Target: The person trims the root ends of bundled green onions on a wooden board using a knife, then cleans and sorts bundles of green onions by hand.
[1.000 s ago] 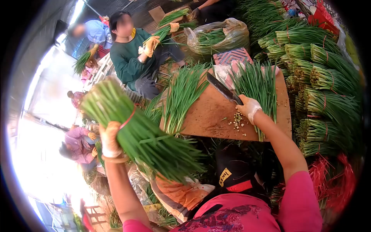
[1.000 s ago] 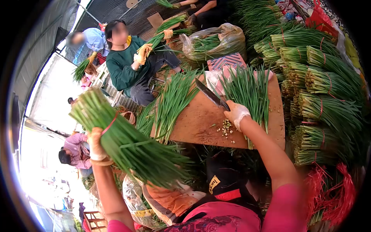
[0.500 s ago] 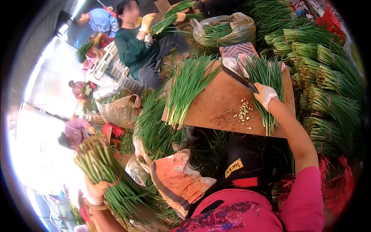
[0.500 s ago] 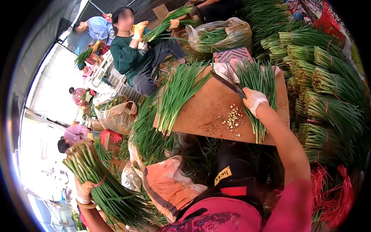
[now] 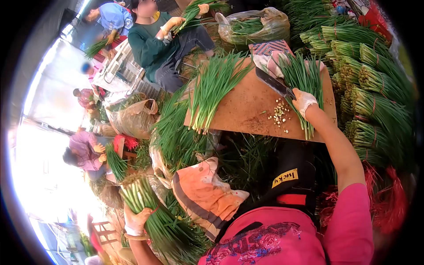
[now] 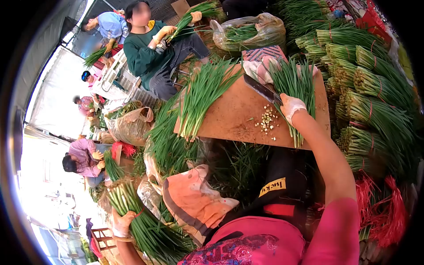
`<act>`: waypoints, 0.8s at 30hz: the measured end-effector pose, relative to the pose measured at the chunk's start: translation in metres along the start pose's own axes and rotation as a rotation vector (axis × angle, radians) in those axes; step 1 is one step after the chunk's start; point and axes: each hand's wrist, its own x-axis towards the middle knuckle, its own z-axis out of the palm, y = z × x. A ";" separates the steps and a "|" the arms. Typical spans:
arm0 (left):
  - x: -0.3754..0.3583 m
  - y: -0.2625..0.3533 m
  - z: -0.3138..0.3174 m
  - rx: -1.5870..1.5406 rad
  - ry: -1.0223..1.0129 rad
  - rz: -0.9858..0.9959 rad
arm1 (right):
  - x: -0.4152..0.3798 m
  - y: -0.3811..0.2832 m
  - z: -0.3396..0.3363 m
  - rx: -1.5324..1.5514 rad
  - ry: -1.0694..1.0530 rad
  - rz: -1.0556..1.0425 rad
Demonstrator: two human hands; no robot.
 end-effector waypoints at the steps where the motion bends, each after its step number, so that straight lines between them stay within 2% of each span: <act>1: 0.002 0.011 0.012 0.030 -0.031 -0.018 | 0.006 0.001 0.012 0.026 -0.004 0.010; 2: 0.005 0.006 0.018 0.032 -0.056 0.026 | 0.016 0.001 0.032 0.052 -0.008 0.021; 4: 0.012 -0.007 0.027 0.123 -0.074 0.118 | -0.003 0.000 0.034 -0.383 -0.031 -0.213; 5: 0.011 -0.009 0.031 0.192 -0.087 0.023 | -0.012 0.000 0.035 -0.590 -0.006 -0.333; 7: 0.011 -0.016 0.042 0.257 -0.129 0.005 | -0.052 -0.009 0.033 -0.170 -0.030 -0.173; 8: 0.010 -0.013 0.052 0.143 -0.157 -0.021 | -0.075 -0.015 0.026 0.067 -0.037 -0.095; 9: 0.014 -0.035 0.048 0.282 -0.173 0.049 | -0.101 -0.027 0.015 0.360 -0.068 -0.018; 10: 0.015 -0.043 0.052 0.311 -0.188 0.052 | -0.119 -0.029 0.044 0.250 0.033 -0.206; 12: 0.017 -0.045 0.064 0.306 -0.226 0.027 | -0.154 -0.042 0.049 0.273 0.062 -0.377; 13: 0.017 -0.058 0.075 0.081 -0.220 -0.001 | -0.167 -0.053 0.020 0.402 -0.004 -0.361; 14: 0.019 -0.064 0.078 0.150 -0.224 -0.005 | -0.167 -0.058 0.017 0.387 -0.001 -0.391; 15: 0.021 -0.064 0.080 0.221 -0.228 -0.011 | -0.160 -0.058 0.014 0.406 0.096 -0.395; 17: 0.025 -0.064 0.093 0.141 -0.239 0.012 | -0.126 -0.050 0.021 0.244 0.366 -0.369; 18: 0.026 -0.061 0.099 0.100 -0.241 0.026 | -0.103 -0.045 0.015 0.238 0.391 -0.293; 19: 0.027 -0.054 0.102 0.239 -0.239 0.026 | -0.084 -0.042 0.011 0.233 0.420 -0.217; 21: 0.032 -0.056 0.113 0.226 -0.267 0.048 | -0.057 -0.044 0.018 0.298 0.315 -0.146; 22: 0.033 -0.056 0.116 0.360 -0.254 0.077 | -0.043 -0.048 0.031 0.330 0.258 -0.110; 24: 0.037 -0.049 0.118 0.448 -0.256 0.086 | -0.070 -0.081 0.028 0.219 0.105 -0.218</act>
